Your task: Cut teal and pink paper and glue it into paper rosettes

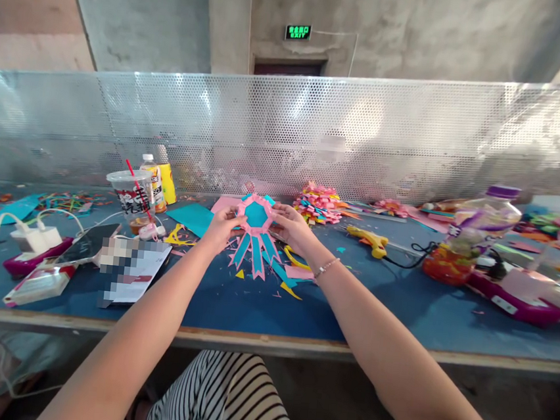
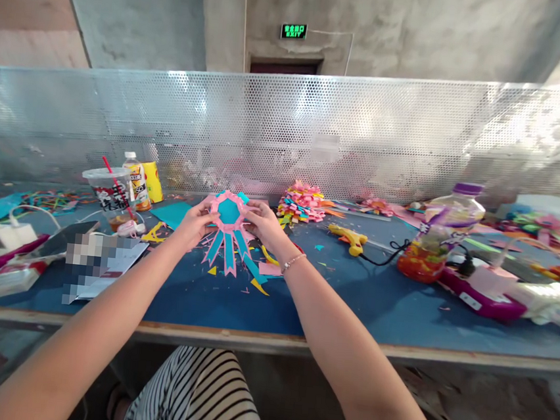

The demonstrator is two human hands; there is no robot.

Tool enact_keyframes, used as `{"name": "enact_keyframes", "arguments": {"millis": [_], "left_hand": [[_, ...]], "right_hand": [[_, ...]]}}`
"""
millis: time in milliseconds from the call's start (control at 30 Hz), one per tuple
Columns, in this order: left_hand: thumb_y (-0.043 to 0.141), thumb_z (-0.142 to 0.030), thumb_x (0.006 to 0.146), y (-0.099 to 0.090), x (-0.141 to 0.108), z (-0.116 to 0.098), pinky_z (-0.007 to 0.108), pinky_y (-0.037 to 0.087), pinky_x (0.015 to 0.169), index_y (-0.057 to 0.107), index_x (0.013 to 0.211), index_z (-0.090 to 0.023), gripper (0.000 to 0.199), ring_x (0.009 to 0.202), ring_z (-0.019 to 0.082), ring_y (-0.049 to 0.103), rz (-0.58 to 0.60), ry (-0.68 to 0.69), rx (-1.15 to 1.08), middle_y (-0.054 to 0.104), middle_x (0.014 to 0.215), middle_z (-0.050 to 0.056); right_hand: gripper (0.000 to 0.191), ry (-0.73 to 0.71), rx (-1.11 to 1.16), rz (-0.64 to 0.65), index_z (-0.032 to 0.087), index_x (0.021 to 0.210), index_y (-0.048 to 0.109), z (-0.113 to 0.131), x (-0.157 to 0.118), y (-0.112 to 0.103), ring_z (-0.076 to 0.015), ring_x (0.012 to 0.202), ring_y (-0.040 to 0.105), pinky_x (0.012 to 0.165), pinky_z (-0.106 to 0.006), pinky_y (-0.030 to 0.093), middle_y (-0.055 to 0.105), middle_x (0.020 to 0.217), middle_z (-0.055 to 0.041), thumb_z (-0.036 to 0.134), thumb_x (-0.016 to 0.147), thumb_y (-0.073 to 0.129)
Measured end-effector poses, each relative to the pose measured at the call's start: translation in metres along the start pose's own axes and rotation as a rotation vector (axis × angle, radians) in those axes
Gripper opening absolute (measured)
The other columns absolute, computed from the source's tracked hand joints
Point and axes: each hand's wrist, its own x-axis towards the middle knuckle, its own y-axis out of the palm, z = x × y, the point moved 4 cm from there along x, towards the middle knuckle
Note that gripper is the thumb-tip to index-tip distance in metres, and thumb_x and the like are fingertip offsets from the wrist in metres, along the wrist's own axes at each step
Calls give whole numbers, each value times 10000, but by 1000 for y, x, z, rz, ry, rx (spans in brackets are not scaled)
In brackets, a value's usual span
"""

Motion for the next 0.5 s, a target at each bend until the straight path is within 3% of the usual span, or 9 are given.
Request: {"name": "enact_keyframes", "arguments": {"millis": [200, 367, 433, 500], "left_hand": [[702, -220, 554, 1, -1, -2, 273, 492, 575, 517, 907, -189, 400, 610, 109, 556, 21, 7, 10, 550, 733, -9], [638, -317, 635, 6, -5, -10, 318, 494, 639, 511, 913, -192, 330, 697, 152, 602, 106, -34, -47, 604, 796, 26], [600, -357, 664, 0, -2, -11, 310, 484, 655, 513, 886, -189, 292, 745, 157, 605, 76, -23, -45, 623, 861, 47], [583, -357, 670, -11, 3, -5, 303, 472, 661, 518, 820, -184, 238, 736, 149, 595, -25, -21, 31, 629, 858, 53]], "right_hand": [[398, -4, -70, -48, 211, 933, 469, -4, 0, 5, -78, 638, 573, 601, -220, 493, 566, 818, 25, 189, 595, 677], [319, -17, 47, -119, 201, 839, 483, 6, 4, -8, -69, 518, 527, 480, -190, 452, 550, 673, 46, 131, 569, 638], [211, -59, 129, -121, 191, 767, 492, 14, 7, -18, -72, 517, 523, 489, -190, 459, 550, 638, 38, 148, 592, 602], [107, -80, 114, -137, 188, 717, 490, 22, 8, -30, -79, 535, 531, 531, -201, 482, 558, 627, 25, 178, 631, 554]]}}
